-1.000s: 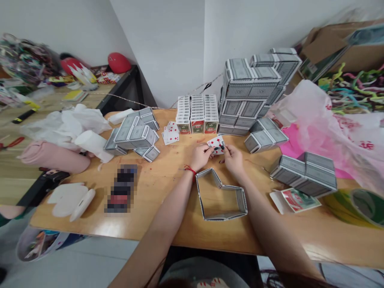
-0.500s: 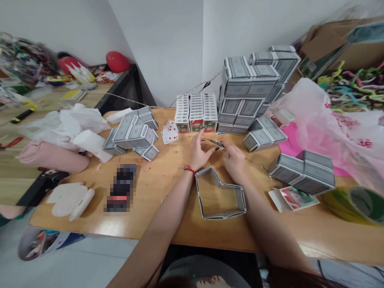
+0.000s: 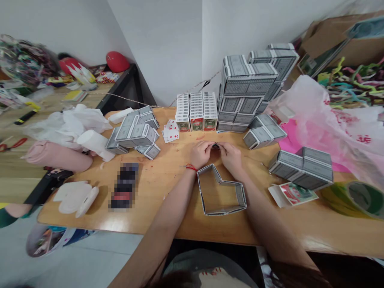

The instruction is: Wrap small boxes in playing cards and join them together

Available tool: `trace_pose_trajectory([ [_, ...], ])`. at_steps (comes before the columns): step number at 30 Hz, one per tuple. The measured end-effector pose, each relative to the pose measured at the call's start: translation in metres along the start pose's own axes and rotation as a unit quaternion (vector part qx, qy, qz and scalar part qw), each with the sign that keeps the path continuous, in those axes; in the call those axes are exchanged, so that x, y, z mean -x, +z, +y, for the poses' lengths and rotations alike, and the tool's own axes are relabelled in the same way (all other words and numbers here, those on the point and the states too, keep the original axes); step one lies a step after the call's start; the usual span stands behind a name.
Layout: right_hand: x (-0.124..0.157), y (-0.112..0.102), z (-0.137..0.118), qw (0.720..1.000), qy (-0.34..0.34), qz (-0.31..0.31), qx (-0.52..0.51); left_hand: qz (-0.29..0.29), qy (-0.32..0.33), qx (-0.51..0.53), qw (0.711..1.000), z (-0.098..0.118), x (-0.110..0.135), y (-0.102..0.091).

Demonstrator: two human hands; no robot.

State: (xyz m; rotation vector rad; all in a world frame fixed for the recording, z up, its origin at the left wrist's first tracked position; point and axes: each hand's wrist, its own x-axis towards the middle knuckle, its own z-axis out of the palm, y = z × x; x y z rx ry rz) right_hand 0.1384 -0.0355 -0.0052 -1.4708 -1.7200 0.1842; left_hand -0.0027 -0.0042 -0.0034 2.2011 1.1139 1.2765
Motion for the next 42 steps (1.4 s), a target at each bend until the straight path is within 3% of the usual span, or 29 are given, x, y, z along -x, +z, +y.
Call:
trace_pose_trajectory([
  [10, 0.0021, -0.0013, -0.0024, 0.999, 0.038, 0.017, -0.016, -0.049, -0.036, -0.013, 0.998, 0.0005, 0.0021, -0.0009],
  [17, 0.0033, -0.0042, -0.0015, 0.999, 0.021, 0.018, -0.015, -0.045, -0.025, -0.005, 0.999, 0.0017, 0.0001, -0.003],
  [33, 0.0039, -0.004, -0.0013, 1.0, 0.005, -0.011, 0.022, -0.029, -0.07, -0.01, 0.997, 0.0027, -0.0018, -0.0008],
  [42, 0.0022, -0.0047, -0.0017, 0.999, -0.005, -0.02, 0.034, -0.04, -0.048, -0.014, 0.998, -0.0037, 0.0009, 0.0008],
])
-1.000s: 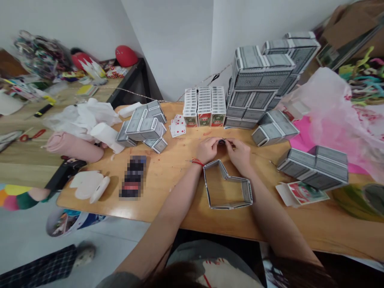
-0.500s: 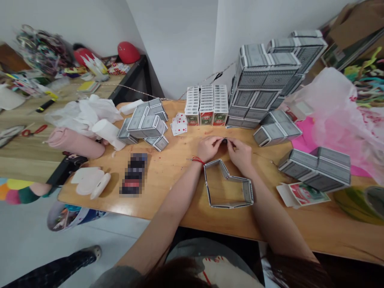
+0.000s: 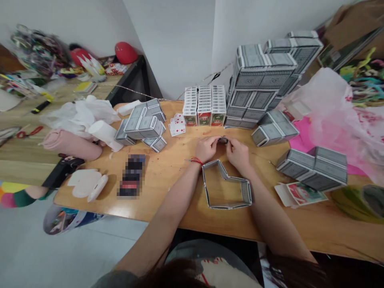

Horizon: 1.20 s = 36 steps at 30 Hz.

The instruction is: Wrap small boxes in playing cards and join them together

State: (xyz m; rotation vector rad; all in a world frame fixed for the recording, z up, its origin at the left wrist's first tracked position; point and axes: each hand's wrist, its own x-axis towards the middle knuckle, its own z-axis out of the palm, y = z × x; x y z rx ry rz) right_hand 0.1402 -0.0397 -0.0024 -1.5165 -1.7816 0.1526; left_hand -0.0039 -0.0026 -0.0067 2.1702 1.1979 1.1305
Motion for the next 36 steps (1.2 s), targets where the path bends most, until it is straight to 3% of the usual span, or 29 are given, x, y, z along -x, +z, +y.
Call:
trace_pose_trajectory([
  [4, 0.0, 0.001, 0.001, 0.999, 0.012, 0.006, -0.03, -0.006, 0.002, 0.011, 1.0, 0.0, 0.001, -0.001],
  [9, -0.001, 0.003, 0.004, 0.995, 0.063, 0.027, -0.068, 0.007, -0.046, 0.036, 0.998, 0.005, 0.001, -0.001],
  [14, -0.002, 0.005, 0.004, 0.995, 0.058, 0.039, -0.078, 0.038, -0.062, 0.03, 0.997, 0.005, 0.001, 0.0],
  [21, -0.002, 0.005, 0.001, 0.998, 0.047, 0.018, -0.036, 0.061, -0.04, -0.031, 0.997, 0.002, 0.001, -0.002],
  [27, -0.001, 0.003, 0.002, 0.997, 0.047, 0.001, -0.067, 0.041, -0.039, -0.039, 0.998, -0.004, 0.002, -0.005],
  [36, -0.003, 0.011, 0.0, 0.992, 0.074, 0.037, -0.093, 0.079, -0.042, -0.032, 0.995, 0.0, 0.001, 0.002],
])
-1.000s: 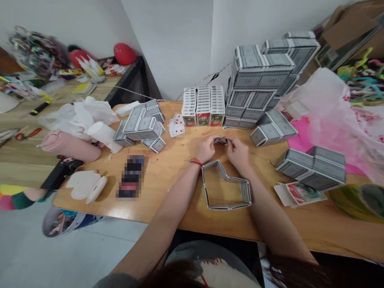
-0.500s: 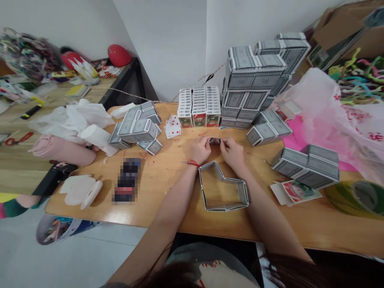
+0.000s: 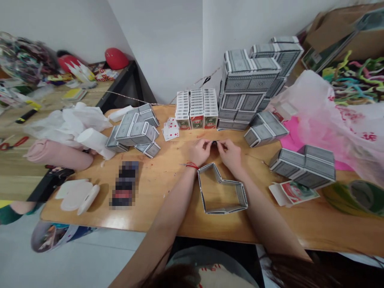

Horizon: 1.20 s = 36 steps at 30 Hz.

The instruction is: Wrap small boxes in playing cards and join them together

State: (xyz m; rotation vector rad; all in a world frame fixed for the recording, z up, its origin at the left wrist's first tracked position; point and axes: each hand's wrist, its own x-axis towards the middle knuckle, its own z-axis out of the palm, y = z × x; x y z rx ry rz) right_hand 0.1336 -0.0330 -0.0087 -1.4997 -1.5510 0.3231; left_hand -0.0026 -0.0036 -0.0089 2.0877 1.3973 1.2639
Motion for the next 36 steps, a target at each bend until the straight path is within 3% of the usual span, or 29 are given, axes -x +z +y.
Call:
trace_pose_trajectory([
  [5, -0.001, 0.002, 0.0, 0.999, -0.012, -0.004, 0.03, 0.018, 0.005, -0.023, 1.0, 0.002, 0.0, 0.002],
  [12, 0.0, -0.002, -0.001, 0.998, -0.018, -0.019, 0.053, -0.003, -0.004, -0.035, 0.999, -0.003, -0.003, 0.0],
  [21, 0.001, -0.002, 0.003, 1.0, 0.0, -0.015, -0.006, -0.036, 0.024, 0.048, 0.998, -0.003, -0.003, -0.008],
  [36, 0.002, -0.004, 0.003, 1.0, -0.002, -0.019, 0.015, 0.005, 0.018, 0.023, 1.0, -0.008, -0.001, -0.007],
])
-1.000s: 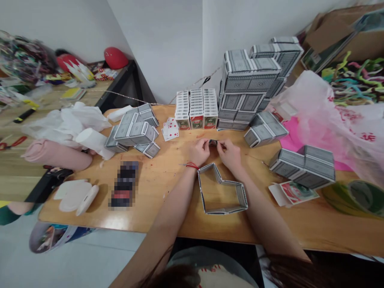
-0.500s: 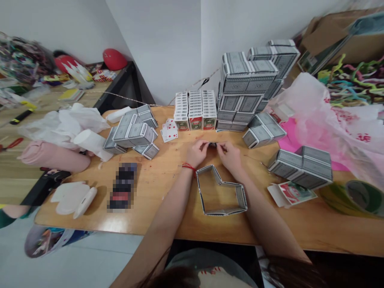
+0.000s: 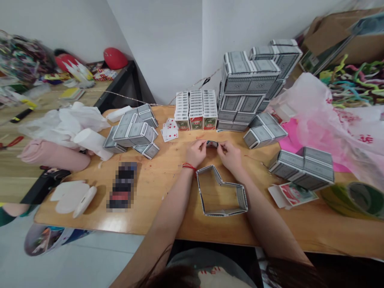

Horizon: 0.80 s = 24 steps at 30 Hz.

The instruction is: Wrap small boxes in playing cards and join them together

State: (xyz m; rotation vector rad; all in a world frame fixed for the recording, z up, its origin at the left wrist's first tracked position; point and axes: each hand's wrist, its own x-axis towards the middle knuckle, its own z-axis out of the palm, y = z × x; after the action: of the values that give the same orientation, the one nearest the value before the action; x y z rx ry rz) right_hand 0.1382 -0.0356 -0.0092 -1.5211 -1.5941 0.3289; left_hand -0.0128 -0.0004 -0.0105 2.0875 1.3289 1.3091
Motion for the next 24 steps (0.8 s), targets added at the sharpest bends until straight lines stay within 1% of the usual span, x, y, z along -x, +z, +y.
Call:
trace_pose_trajectory([
  [6, -0.002, -0.001, 0.002, 0.998, 0.021, -0.008, -0.053, -0.02, 0.01, 0.016, 1.0, 0.002, 0.0, -0.003],
  [10, -0.003, -0.002, -0.002, 0.999, 0.015, 0.001, -0.049, -0.032, 0.004, 0.027, 0.999, 0.006, -0.001, -0.003],
  [15, -0.003, -0.002, -0.004, 1.0, 0.01, -0.003, -0.022, -0.016, 0.004, 0.014, 1.0, 0.008, -0.002, -0.003],
  [20, -0.002, -0.002, -0.002, 1.0, 0.005, -0.003, -0.021, 0.018, 0.004, 0.022, 1.0, 0.004, -0.003, -0.009],
  [24, -0.001, -0.003, -0.001, 1.0, 0.001, -0.011, -0.028, 0.002, -0.009, 0.072, 0.997, 0.002, -0.005, -0.011],
])
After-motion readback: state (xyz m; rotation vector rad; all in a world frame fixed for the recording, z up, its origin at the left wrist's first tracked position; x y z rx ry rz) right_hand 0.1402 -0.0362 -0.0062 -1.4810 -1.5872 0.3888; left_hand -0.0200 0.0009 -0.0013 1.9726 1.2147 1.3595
